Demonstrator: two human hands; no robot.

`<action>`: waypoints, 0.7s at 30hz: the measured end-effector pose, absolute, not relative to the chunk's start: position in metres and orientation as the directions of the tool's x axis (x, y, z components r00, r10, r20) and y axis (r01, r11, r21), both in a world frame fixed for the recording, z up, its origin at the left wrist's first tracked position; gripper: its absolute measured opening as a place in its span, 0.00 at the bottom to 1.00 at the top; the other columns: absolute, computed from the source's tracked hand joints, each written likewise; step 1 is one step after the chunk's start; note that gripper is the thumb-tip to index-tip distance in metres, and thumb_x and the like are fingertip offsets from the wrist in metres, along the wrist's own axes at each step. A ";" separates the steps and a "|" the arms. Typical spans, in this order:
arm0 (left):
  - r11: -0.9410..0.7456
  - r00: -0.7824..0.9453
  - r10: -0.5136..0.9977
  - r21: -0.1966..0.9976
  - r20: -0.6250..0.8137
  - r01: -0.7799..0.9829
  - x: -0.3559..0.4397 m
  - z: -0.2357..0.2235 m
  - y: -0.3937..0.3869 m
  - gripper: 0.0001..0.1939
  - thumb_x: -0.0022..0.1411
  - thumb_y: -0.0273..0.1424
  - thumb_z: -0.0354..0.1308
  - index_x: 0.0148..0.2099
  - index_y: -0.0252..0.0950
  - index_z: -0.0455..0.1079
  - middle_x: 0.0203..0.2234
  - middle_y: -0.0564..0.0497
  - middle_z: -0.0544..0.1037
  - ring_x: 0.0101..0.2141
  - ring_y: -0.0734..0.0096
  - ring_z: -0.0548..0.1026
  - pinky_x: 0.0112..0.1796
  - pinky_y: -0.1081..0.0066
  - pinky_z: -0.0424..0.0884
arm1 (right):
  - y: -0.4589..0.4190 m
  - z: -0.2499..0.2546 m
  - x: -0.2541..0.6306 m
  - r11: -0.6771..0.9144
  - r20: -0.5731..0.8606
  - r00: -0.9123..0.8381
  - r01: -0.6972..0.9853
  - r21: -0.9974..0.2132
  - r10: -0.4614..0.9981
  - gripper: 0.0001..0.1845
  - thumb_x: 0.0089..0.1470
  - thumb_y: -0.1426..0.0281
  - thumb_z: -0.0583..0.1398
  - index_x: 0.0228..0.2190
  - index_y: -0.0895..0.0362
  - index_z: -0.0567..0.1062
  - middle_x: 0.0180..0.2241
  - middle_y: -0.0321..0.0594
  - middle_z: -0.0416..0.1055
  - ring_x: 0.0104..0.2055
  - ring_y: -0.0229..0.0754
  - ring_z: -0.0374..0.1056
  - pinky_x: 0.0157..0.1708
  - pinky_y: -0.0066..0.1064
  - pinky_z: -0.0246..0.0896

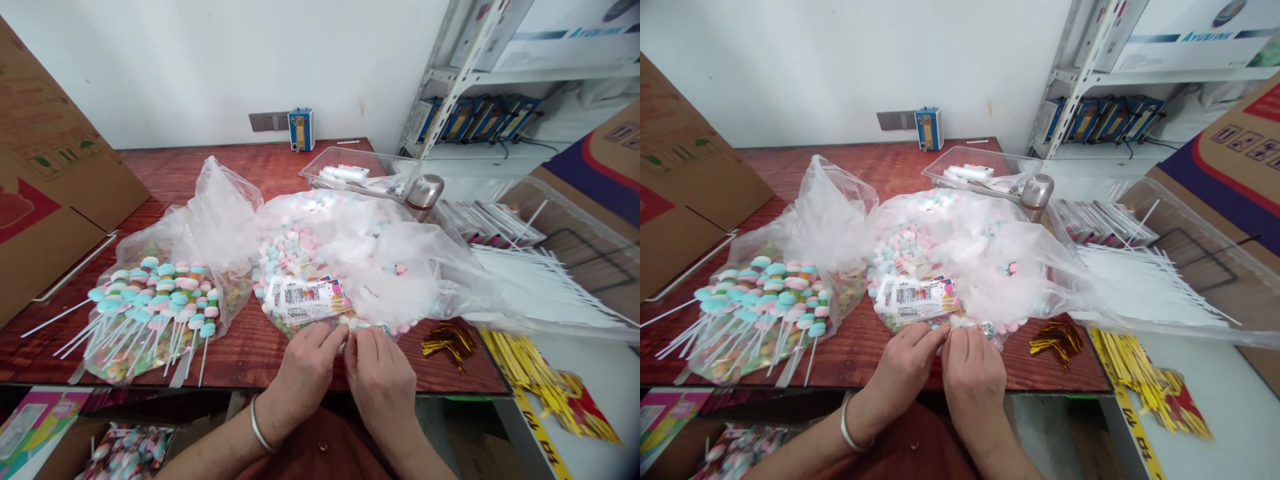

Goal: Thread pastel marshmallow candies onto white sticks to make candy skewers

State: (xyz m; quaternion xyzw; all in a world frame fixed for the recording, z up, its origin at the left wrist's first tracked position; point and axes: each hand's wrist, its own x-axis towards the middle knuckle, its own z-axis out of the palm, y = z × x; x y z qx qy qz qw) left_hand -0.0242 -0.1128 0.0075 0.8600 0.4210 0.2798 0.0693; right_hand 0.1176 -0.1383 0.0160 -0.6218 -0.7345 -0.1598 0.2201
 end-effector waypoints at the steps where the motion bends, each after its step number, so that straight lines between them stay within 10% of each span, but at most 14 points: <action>1: -0.621 0.458 0.775 0.384 0.436 0.684 -0.023 0.006 -0.112 0.14 0.69 0.25 0.48 0.53 0.34 0.69 0.31 0.47 0.73 0.33 0.67 0.72 0.35 0.67 0.73 | -0.139 0.015 0.116 0.185 0.535 -0.122 0.981 -0.065 0.836 0.11 0.64 0.74 0.54 0.28 0.54 0.67 0.24 0.39 0.67 0.28 0.43 0.64 0.31 0.35 0.53; 9: -0.446 0.225 0.894 0.720 0.388 0.531 -0.018 0.010 -0.105 0.13 0.68 0.24 0.50 0.47 0.37 0.74 0.33 0.47 0.77 0.34 0.70 0.75 0.37 0.70 0.74 | -0.137 0.008 0.106 0.255 0.604 0.015 0.897 -0.360 0.797 0.05 0.66 0.72 0.54 0.38 0.57 0.70 0.30 0.41 0.73 0.31 0.41 0.70 0.31 0.30 0.62; 21: -0.465 0.182 0.879 0.711 0.440 0.528 -0.021 0.010 -0.103 0.14 0.67 0.23 0.50 0.48 0.37 0.74 0.33 0.47 0.77 0.35 0.69 0.74 0.38 0.69 0.72 | -0.136 0.006 0.111 0.323 0.609 -0.003 0.850 -0.417 0.793 0.07 0.64 0.75 0.54 0.39 0.58 0.72 0.33 0.44 0.75 0.36 0.43 0.72 0.38 0.32 0.65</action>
